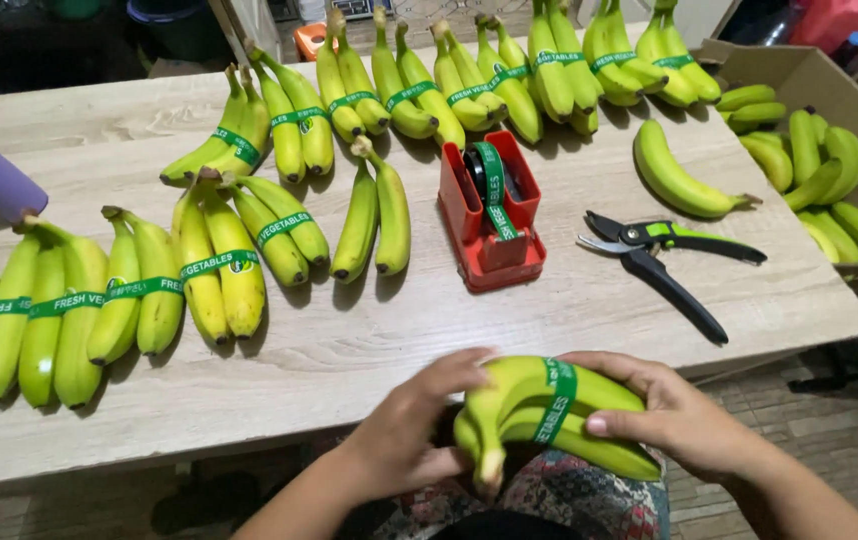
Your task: Bundling bunches of bananas by wrapping green tape around the stems using a manual tape dispenser.
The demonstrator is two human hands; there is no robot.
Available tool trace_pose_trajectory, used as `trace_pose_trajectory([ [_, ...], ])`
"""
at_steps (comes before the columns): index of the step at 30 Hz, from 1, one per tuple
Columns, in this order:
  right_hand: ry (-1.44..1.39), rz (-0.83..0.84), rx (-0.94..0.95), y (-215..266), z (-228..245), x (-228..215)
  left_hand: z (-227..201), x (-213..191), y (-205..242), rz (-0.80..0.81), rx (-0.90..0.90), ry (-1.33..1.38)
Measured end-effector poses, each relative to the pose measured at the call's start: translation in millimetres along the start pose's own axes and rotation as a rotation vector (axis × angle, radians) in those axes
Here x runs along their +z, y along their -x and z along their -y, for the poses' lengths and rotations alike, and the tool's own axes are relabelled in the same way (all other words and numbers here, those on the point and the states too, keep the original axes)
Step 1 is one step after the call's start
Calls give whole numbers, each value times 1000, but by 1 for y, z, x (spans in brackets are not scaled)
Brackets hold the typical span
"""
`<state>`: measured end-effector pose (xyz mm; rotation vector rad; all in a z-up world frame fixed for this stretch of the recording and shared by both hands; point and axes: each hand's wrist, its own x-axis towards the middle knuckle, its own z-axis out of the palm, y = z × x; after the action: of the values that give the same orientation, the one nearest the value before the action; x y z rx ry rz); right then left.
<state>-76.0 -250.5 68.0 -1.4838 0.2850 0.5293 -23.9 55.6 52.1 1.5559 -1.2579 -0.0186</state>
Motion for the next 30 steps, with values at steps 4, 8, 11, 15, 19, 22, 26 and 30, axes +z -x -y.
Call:
trace_pose_trajectory([
  [4,-178,-160,-141,-14,21,-42,22,-31,48,-248,-198,-309],
  [8,-136,-107,-486,-55,83,-82,50,-40,88,-266,-666,-958],
  [11,-204,-142,-503,-120,135,-98,54,-37,83,-362,-577,-1149],
  [15,-109,-506,-363,-234,189,-105,49,-36,81,-406,-557,-1173],
  [19,-130,-484,-314,-285,232,-69,48,-38,79,-383,-625,-1157],
  [22,-33,-570,-246,-286,247,-38,48,-39,81,-385,-641,-1106],
  [26,328,-647,-300,-316,248,-66,47,-41,83,-347,-655,-1097],
  [30,502,-663,-471,-281,257,-117,52,-40,83,-371,-600,-1172],
])
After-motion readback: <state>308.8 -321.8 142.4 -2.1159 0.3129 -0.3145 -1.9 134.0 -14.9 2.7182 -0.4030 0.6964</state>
